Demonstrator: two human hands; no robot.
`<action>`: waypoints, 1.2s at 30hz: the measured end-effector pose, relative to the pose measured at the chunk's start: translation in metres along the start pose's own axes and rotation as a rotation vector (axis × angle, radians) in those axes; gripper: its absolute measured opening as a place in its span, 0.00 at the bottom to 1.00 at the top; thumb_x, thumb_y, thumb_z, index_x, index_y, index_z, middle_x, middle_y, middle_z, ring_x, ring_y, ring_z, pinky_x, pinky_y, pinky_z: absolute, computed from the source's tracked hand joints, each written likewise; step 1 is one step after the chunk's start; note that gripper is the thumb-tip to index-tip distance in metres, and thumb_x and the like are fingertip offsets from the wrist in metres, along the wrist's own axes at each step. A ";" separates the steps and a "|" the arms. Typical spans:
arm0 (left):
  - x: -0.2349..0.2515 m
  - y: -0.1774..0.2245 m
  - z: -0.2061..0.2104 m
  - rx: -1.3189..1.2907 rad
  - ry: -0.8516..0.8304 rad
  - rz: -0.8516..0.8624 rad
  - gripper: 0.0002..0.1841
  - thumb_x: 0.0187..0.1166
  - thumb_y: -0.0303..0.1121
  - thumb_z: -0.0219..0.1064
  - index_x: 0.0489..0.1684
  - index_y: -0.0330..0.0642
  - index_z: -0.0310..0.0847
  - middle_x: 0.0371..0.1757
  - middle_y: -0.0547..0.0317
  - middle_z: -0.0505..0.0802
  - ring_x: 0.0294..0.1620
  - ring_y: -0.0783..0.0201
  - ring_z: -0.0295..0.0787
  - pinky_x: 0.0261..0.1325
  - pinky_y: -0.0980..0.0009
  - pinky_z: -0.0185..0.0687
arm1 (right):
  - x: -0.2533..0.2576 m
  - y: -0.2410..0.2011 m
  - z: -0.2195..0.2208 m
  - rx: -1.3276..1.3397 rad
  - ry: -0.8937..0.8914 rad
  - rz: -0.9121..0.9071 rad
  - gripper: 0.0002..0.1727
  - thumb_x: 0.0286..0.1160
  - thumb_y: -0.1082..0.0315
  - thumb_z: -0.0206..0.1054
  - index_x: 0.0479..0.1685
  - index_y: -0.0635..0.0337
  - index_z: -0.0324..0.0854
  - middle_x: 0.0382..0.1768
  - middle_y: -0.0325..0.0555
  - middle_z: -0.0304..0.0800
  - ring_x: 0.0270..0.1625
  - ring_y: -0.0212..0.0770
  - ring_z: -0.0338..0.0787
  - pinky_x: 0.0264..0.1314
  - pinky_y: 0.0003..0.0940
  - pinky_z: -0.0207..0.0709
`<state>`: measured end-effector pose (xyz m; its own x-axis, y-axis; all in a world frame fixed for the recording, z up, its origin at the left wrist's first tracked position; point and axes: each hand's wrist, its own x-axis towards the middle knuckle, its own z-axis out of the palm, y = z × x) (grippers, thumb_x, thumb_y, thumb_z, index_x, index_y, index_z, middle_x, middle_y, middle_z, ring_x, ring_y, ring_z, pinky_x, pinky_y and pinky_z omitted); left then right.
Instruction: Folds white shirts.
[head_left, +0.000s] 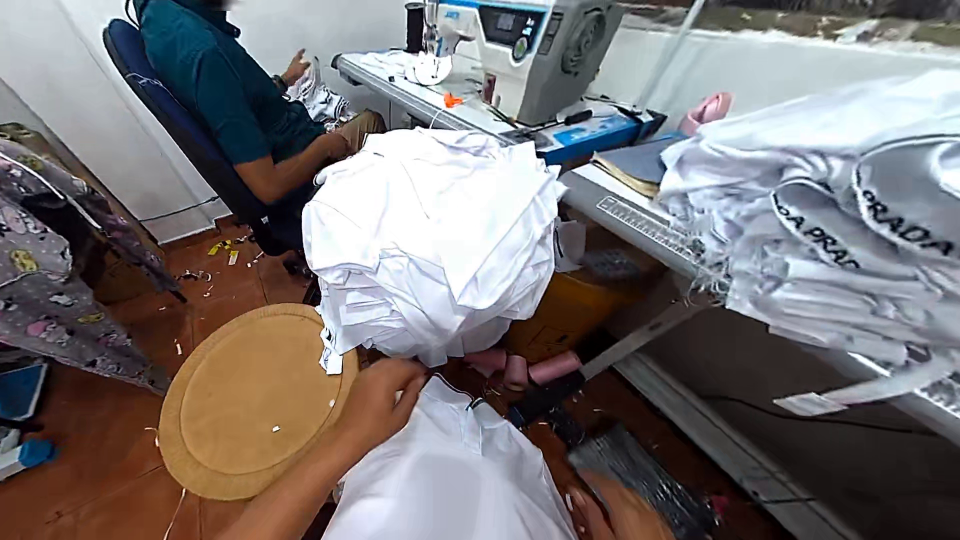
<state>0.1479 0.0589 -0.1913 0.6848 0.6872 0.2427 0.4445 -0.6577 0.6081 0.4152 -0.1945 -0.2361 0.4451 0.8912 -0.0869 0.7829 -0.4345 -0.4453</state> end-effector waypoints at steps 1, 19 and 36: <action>0.033 0.008 0.007 -0.003 0.108 0.030 0.14 0.85 0.34 0.63 0.54 0.34 0.90 0.48 0.45 0.95 0.52 0.50 0.94 0.61 0.49 0.88 | 0.030 -0.018 -0.007 0.065 0.080 -0.134 0.21 0.84 0.62 0.61 0.64 0.70 0.85 0.61 0.69 0.89 0.66 0.71 0.86 0.71 0.69 0.74; 0.026 0.068 -0.093 -0.168 0.327 0.491 0.05 0.76 0.29 0.64 0.38 0.40 0.85 0.28 0.60 0.88 0.29 0.72 0.84 0.36 0.77 0.83 | 0.254 -0.160 -0.066 0.028 0.157 -0.648 0.35 0.58 0.72 0.77 0.75 0.59 0.81 0.78 0.62 0.78 0.85 0.76 0.63 0.75 0.88 0.51; -0.030 0.138 -0.200 -0.122 0.558 0.507 0.04 0.65 0.24 0.68 0.34 0.40 0.87 0.23 0.71 0.82 0.22 0.86 0.69 0.24 0.91 0.64 | 0.166 -0.216 -0.108 0.306 0.689 -0.188 0.21 0.69 0.76 0.68 0.60 0.82 0.75 0.57 0.82 0.80 0.58 0.81 0.82 0.53 0.79 0.71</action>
